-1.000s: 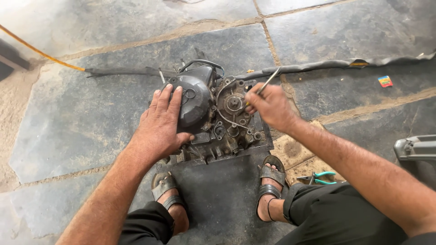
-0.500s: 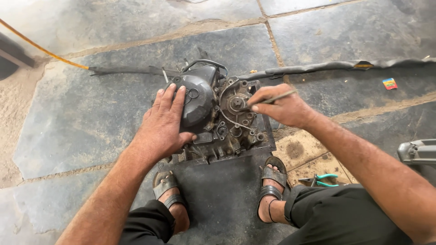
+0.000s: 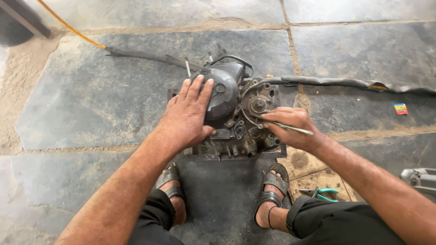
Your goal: Repairing or inspecting a motorcycle engine on the floor of a service bay.
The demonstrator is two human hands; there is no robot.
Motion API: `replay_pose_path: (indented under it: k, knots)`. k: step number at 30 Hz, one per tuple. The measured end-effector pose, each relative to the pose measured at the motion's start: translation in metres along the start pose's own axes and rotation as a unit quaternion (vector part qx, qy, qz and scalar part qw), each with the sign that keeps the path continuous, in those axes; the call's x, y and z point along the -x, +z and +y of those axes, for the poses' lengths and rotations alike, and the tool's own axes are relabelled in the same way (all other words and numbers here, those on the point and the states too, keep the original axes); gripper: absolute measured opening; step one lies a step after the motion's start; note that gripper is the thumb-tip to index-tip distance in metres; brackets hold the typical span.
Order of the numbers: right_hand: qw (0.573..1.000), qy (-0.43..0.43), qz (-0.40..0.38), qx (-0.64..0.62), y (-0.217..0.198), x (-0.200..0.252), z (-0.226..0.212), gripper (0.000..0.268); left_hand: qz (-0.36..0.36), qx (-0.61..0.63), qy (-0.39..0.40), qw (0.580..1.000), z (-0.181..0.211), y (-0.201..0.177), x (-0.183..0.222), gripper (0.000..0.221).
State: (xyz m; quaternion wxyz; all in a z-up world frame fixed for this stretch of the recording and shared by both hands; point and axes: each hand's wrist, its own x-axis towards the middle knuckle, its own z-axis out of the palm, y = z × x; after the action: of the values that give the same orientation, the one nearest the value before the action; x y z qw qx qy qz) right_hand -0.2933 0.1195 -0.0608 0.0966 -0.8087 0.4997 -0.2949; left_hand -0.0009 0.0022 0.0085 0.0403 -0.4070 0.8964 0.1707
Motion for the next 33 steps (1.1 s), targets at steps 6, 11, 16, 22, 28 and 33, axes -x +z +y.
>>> replay_pose_path:
  k: [6,11,16,22,28,33]
  knots:
    - [0.999,0.016,0.005,0.034,-0.015,0.004,-0.01,0.017,-0.012,0.009,0.014,1.0,-0.002,0.003,-0.003,0.122]
    - [0.998,-0.01,0.001,0.058,-0.01,0.005,-0.008,0.016,-0.016,0.001,0.016,1.0,-0.004,0.004,-0.004,0.121]
    - [0.996,-0.029,0.013,0.087,-0.011,0.002,-0.02,0.019,-0.02,-0.004,0.029,0.999,0.001,0.005,-0.004,0.122]
    - [0.997,-0.016,0.03,0.073,-0.002,-0.001,-0.016,0.017,-0.009,-0.009,0.025,1.0,-0.002,0.004,-0.001,0.121]
    - [0.996,-0.023,0.016,0.079,0.003,0.001,-0.013,0.015,-0.012,-0.018,0.004,1.0,-0.003,0.004,-0.004,0.123]
    - [0.996,0.013,0.058,0.065,0.0,-0.002,-0.029,0.018,0.012,-0.002,0.037,0.999,0.0,0.003,-0.003,0.121]
